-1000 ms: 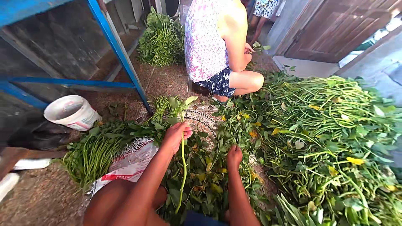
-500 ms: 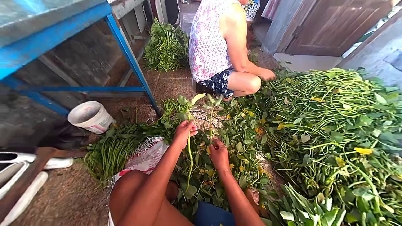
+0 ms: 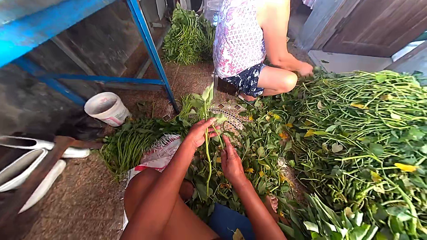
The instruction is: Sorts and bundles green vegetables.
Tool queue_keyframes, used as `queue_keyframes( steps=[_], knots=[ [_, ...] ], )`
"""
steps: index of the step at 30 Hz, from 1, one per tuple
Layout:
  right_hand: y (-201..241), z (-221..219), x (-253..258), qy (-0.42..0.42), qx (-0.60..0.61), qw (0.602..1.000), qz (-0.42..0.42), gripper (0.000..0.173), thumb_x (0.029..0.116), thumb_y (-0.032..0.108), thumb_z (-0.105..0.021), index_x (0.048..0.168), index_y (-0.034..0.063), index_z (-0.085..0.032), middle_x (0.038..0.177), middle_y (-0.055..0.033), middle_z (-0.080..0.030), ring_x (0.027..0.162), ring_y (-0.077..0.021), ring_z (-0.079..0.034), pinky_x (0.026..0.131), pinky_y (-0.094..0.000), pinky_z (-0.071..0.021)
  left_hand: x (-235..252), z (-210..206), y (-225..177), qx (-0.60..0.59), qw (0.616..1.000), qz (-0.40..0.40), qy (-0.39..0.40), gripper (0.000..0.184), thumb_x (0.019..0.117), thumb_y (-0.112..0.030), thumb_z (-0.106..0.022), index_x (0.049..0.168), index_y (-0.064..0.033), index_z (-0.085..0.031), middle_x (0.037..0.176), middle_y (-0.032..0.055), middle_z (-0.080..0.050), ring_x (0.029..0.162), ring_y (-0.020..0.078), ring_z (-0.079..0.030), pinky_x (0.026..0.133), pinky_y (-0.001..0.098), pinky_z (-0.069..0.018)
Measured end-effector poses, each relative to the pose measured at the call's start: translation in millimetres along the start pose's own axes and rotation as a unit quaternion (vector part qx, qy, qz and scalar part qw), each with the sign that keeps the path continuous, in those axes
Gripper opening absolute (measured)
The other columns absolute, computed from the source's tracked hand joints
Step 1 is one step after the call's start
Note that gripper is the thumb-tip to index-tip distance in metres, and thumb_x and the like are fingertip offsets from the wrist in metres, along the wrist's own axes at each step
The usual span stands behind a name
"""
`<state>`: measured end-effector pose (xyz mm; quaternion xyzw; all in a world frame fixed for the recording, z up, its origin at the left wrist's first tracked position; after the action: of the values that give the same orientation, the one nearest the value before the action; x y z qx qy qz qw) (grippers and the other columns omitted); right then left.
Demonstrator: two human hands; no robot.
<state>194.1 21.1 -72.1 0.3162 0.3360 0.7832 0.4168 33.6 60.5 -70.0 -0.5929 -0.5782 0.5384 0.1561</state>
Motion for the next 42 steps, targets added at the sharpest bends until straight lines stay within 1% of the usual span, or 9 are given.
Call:
queue_keyframes(
  steps=[7,10,16,21,27,30,32,38,42],
  knots=[
    [-15,1,31,0.180,0.132,0.954,-0.200,0.024,0.1016,0.025,-0.063,0.108,0.0021,-0.065,0.077,-0.0015,-0.057,0.064,-0.0084,-0.051,0.063,-0.0270,-0.0451,3,0,0,-0.044,0.998,-0.032,-0.028,0.029,0.1125,-0.029,-0.039,0.114,-0.0043,-0.054,0.091,0.0073,-0.061,0.081,0.0208,-0.068,0.081,0.0403,-0.0610],
    [-28,-9,12,0.246,0.177,0.924,-0.236,0.019,0.0980,0.021,-0.070,0.098,0.0022,-0.067,0.074,-0.0001,-0.058,0.058,-0.0053,-0.051,0.057,-0.0235,-0.0456,10,15,-4,-0.089,0.989,-0.053,-0.110,0.027,0.1124,-0.029,-0.038,0.104,-0.0095,-0.055,0.065,-0.0054,-0.047,0.050,0.0046,-0.047,0.052,0.0203,-0.0477],
    [-121,-23,-21,0.302,0.057,0.897,-0.317,0.031,0.1006,0.027,-0.068,0.113,-0.0015,-0.069,0.094,-0.0121,-0.067,0.074,-0.0162,-0.059,0.074,-0.0365,-0.0520,16,26,-10,-0.091,0.987,-0.064,-0.119,0.032,0.1125,-0.034,-0.037,0.103,-0.0126,-0.058,0.060,-0.0097,-0.038,0.041,0.0000,-0.031,0.039,0.0135,-0.0301],
    [-75,-15,5,0.240,0.348,0.869,-0.255,0.046,0.1115,0.031,-0.036,0.142,0.0005,-0.051,0.119,-0.0097,-0.066,0.092,-0.0140,-0.067,0.079,-0.0316,-0.0567,20,14,6,-0.070,0.989,-0.072,-0.111,0.032,0.1126,-0.033,-0.036,0.103,-0.0121,-0.059,0.061,-0.0090,-0.038,0.043,0.0009,-0.031,0.040,0.0142,-0.0297],
    [-53,-35,10,0.388,0.282,0.856,-0.191,0.025,0.1014,0.021,-0.060,0.115,0.0005,-0.061,0.093,-0.0034,-0.067,0.077,-0.0096,-0.064,0.072,-0.0285,-0.0547,28,0,8,0.045,0.993,-0.064,-0.090,0.033,0.1126,-0.034,-0.036,0.104,-0.0114,-0.058,0.060,-0.0086,-0.034,0.042,0.0017,-0.029,0.040,0.0150,-0.0280],
    [-80,-22,20,0.275,0.317,0.862,-0.285,0.060,0.1053,0.030,-0.053,0.151,-0.0042,-0.036,0.142,-0.0233,-0.054,0.121,-0.0310,-0.062,0.098,-0.0473,-0.0548,25,-11,-1,0.413,0.908,-0.077,-0.008,0.038,0.1127,-0.032,-0.038,0.117,-0.0026,-0.063,0.081,0.0123,-0.053,0.068,0.0221,-0.050,0.066,0.0399,-0.0457],
    [-89,-8,39,0.164,0.415,0.835,-0.320,0.052,0.1094,0.029,-0.043,0.150,-0.0016,-0.036,0.139,-0.0206,-0.055,0.116,-0.0279,-0.064,0.093,-0.0436,-0.0567,17,-33,21,0.510,0.852,-0.042,0.110,0.038,0.1096,-0.030,-0.049,0.117,0.0036,-0.064,0.100,0.0209,-0.065,0.090,0.0307,-0.061,0.085,0.0524,-0.0501],
    [-157,9,91,0.048,0.437,0.835,-0.330,0.068,0.1070,0.062,-0.027,0.146,0.0094,-0.047,0.116,-0.0122,-0.068,0.093,-0.0204,-0.069,0.081,-0.0388,-0.0588,-14,-61,70,0.276,0.922,0.161,0.219,0.023,0.1088,-0.027,-0.051,0.104,-0.0088,-0.065,0.057,-0.0102,-0.035,0.043,0.0003,-0.030,0.042,0.0152,-0.0268],
    [-274,-8,42,-0.046,0.275,0.825,-0.492,0.052,0.1113,0.035,-0.043,0.139,-0.0090,-0.049,0.121,-0.0255,-0.064,0.097,-0.0284,-0.068,0.086,-0.0421,-0.0573,2,-43,37,0.173,0.975,0.101,0.093,0.027,0.1106,-0.027,-0.045,0.105,-0.0072,-0.063,0.059,-0.0091,-0.036,0.043,-0.0001,-0.030,0.041,0.0136,-0.0279]
  ],
)
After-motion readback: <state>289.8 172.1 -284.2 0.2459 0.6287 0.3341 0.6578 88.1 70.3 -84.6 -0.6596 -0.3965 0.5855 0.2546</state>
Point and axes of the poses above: each hand's wrist, its own x-axis towards the middle knuckle, its own z-axis out of the back of the hand, y = z × x, the point moved 7 cm from there along x, towards the middle knuckle
